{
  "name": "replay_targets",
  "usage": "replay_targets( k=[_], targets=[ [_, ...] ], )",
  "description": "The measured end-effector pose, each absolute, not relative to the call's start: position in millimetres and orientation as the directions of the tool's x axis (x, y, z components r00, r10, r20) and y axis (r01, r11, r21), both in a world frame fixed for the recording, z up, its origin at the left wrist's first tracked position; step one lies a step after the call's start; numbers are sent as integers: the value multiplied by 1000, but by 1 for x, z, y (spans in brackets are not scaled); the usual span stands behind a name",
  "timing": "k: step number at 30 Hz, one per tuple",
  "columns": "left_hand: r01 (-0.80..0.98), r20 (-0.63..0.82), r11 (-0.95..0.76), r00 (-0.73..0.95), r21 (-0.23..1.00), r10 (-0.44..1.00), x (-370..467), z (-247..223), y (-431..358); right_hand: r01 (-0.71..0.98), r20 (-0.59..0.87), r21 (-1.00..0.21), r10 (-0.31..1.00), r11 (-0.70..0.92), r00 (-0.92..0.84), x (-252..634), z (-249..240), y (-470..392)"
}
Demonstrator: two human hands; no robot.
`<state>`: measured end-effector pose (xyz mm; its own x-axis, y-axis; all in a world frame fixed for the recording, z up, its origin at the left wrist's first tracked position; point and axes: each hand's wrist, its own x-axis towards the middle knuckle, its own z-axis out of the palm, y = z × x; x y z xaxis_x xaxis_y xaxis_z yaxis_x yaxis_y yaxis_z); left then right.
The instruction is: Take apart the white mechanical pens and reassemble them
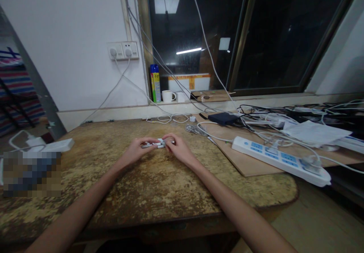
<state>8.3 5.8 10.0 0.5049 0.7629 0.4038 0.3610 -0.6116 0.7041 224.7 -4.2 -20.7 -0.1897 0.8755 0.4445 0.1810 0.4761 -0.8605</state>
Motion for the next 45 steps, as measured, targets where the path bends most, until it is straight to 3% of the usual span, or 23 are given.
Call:
replay_targets(
  k=[11,16,21,26,31,36,42,45],
  targets=[
    [355,410,-621,513,698,754,9,10,6,170,415,-876,886,450,-209,226,-21,-4],
    [365,420,-614,485,700,767,9,12,4,206,486,-833,857,513,-172,225,-17,-7],
    [360,413,-609,490,706,768,10,13,3,188,417,-873,889,450,-190,226,-16,-8],
    [370,406,-601,483,708,776,10,14,3,222,476,-832,860,508,-181,228,-14,-9],
    [352,405,-609,503,711,764,10,14,3,192,411,-874,891,446,-195,227,-13,-10],
    [359,403,-609,503,707,764,9,12,4,191,484,-836,855,514,-184,227,-13,-9],
    [356,390,-610,523,708,758,9,10,6,198,416,-866,881,460,-227,228,-17,-6],
    [365,387,-599,507,713,770,9,11,6,203,461,-840,860,502,-219,229,-17,-5]
  ],
)
